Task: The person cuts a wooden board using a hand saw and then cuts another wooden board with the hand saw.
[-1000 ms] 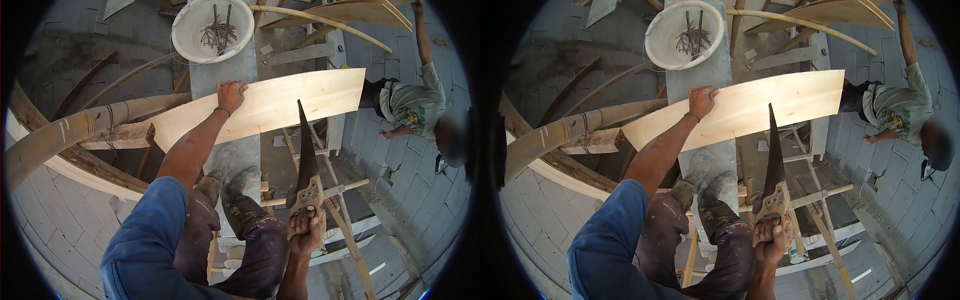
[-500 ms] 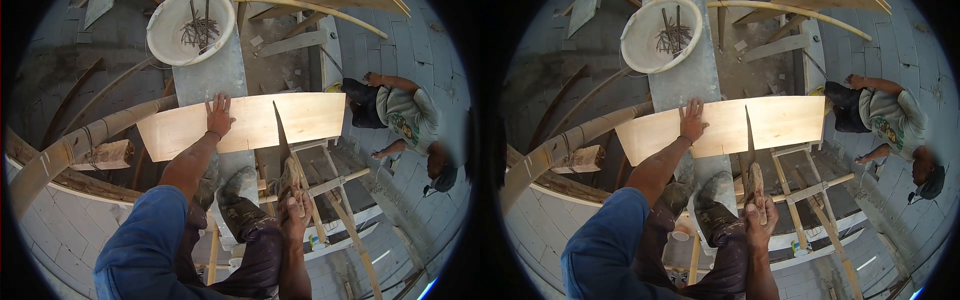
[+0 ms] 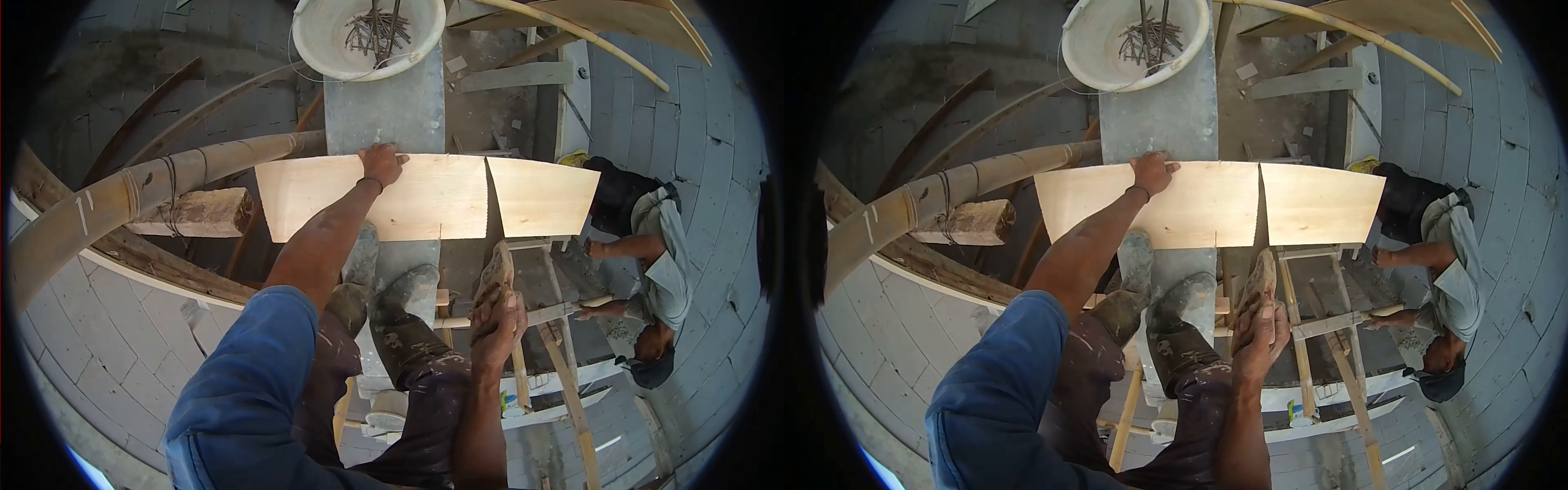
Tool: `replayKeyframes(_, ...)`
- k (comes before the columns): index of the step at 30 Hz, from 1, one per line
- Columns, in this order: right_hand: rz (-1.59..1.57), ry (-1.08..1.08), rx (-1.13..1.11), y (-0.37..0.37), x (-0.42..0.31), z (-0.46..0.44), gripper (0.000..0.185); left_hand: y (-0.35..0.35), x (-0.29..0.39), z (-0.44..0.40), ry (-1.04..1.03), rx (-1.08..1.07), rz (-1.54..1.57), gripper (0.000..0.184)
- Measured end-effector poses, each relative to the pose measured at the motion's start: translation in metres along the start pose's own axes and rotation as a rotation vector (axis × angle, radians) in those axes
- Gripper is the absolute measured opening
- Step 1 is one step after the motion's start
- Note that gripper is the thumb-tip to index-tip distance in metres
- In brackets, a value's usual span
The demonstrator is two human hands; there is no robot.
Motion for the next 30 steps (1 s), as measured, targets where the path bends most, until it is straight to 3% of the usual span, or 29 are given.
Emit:
replayKeyframes(2, 0.023, 0.045, 0.015, -0.003, 0.0, 0.005, 0.035, -0.02, 0.014, 0.014, 0.011, 0.014, 0.044, 0.022)
replayKeyframes(4, 0.068, 0.092, 0.048, 0.005, -0.003, 0.011, 0.034, -0.045, 0.019, 0.023, 0.077, -0.094, 0.028, 0.032)
replayKeyframes(6, 0.13, 0.087, -0.001, 0.014, -0.004, 0.02, 0.033, -0.032, 0.045, 0.051, -0.091, 0.313, -0.155, 0.069)
replayKeyframes(7, 0.161, 0.081, -0.007, 0.023, 0.003, 0.021, 0.029, -0.035, 0.046, 0.063, -0.097, 0.296, -0.146, 0.069)
replayKeyframes(9, 0.21, 0.093, -0.017, 0.029, 0.004, 0.011, 0.027, -0.049, 0.045, 0.076, -0.243, 0.049, -0.29, 0.107)
replayKeyframes(10, 0.255, 0.11, -0.041, 0.027, 0.004, 0.002, 0.025, -0.045, 0.05, 0.08, -0.252, 0.044, -0.293, 0.107)
replayKeyframes(12, 0.261, 0.104, -0.054, 0.021, 0.004, -0.013, 0.021, -0.054, 0.045, 0.089, -0.094, -0.211, -0.336, 0.121)
replayKeyframes(13, 0.351, 0.128, -0.069, 0.018, 0.003, -0.019, 0.02, -0.061, 0.037, 0.086, -0.099, -0.225, -0.365, 0.131)
replayKeyframes(18, 0.582, 0.204, -0.146, -0.009, 0.006, -0.062, 0.02, -0.062, 0.064, 0.084, 0.001, -0.361, -0.469, 0.13)
replayKeyframes(21, 0.724, 0.354, -0.124, -0.018, 0.004, -0.071, 0.019, -0.075, 0.074, 0.075, 0.052, -0.371, -0.477, 0.131)
replayKeyframes(26, 0.76, 0.315, -0.17, -0.017, 0.003, -0.063, 0.02, -0.078, 0.105, 0.058, 0.199, -0.37, -0.414, 0.135)
replayKeyframes(28, 0.764, 0.352, -0.17, -0.02, -0.001, -0.065, 0.02, -0.073, 0.11, 0.055, 0.214, -0.419, -0.419, 0.112)
replayKeyframes(29, 0.77, 0.327, -0.165, -0.02, 0.0, -0.069, 0.021, -0.081, 0.1, 0.052, 0.214, -0.416, -0.424, 0.112)
replayKeyframes(30, 0.775, 0.303, -0.159, -0.021, 0.002, -0.072, 0.022, -0.094, 0.083, 0.046, 0.165, -0.338, -0.442, 0.098)
Point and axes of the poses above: each hand's wrist, its own z-axis away from the middle knuckle, its own y-axis out of the back of the hand, x = y × z, the point moved 6 cm from there along -z, towards the middle knuckle, and after that the axes turned 15 degrees about z, right-handed, at the moved point
